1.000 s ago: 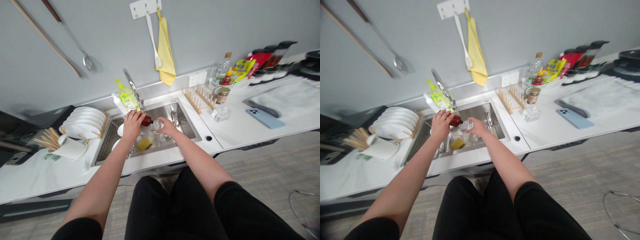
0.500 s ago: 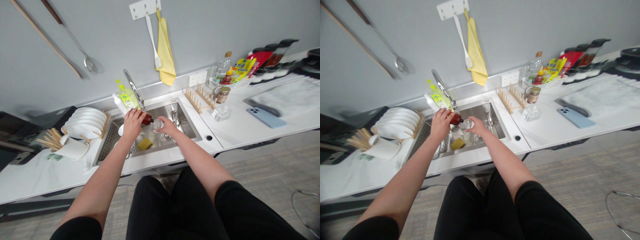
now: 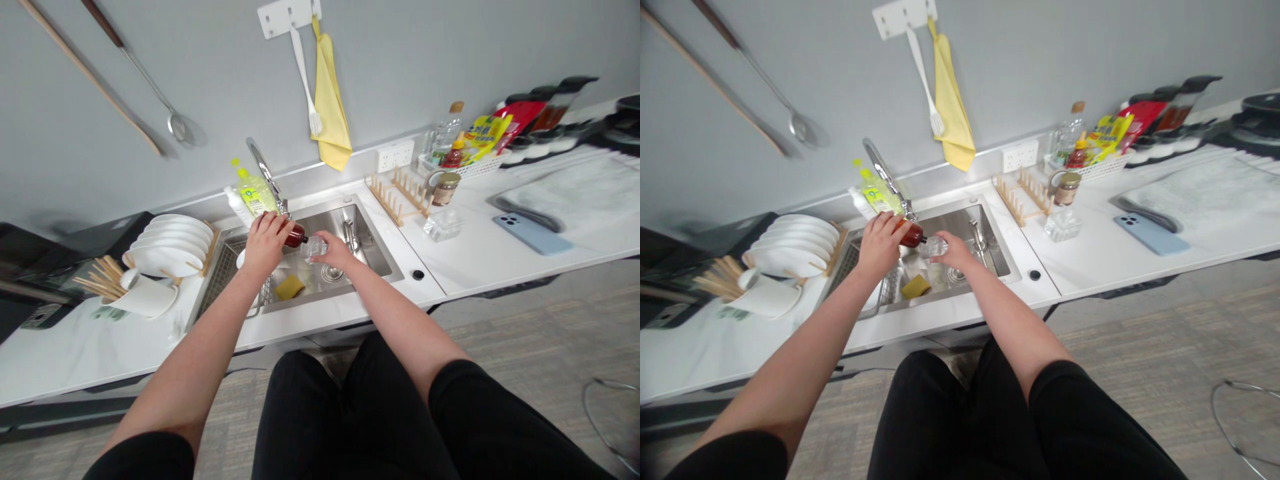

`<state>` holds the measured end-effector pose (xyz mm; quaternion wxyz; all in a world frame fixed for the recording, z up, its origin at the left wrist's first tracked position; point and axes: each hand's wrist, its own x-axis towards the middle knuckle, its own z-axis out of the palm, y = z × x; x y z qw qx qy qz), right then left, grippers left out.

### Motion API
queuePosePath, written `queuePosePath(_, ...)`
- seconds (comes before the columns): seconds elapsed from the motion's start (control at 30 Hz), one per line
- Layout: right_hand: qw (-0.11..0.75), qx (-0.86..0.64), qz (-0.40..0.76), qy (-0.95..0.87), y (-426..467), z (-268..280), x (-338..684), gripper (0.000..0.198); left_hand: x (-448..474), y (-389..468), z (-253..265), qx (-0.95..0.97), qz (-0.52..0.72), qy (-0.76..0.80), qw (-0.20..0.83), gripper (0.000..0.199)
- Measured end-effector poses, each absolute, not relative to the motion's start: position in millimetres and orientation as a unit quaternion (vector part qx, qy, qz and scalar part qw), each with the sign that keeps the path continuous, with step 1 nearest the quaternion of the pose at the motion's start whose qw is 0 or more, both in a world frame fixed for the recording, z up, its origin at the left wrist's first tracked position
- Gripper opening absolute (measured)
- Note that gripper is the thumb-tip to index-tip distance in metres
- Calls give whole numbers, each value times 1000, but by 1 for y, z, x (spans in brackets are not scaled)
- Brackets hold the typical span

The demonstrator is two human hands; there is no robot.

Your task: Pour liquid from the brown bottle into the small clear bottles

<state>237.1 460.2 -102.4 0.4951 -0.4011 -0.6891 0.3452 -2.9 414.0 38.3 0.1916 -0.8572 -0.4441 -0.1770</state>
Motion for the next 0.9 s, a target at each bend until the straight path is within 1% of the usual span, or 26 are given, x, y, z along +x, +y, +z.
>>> queuePosePath(0.2, 490, -401, 352, -690, 460, -103, 237, 84, -4, 414, 39, -861, -173, -433, 203, 61)
queuePosePath(0.63, 494, -386, 364, -689, 460, -104, 236, 83, 0, 411, 49, -872, -167, -419, 192, 65)
queuePosePath(0.9, 515, -357, 374, -684, 465, -112, 235, 85, 5, 408, 61, -883, -159, -394, 199, 60)
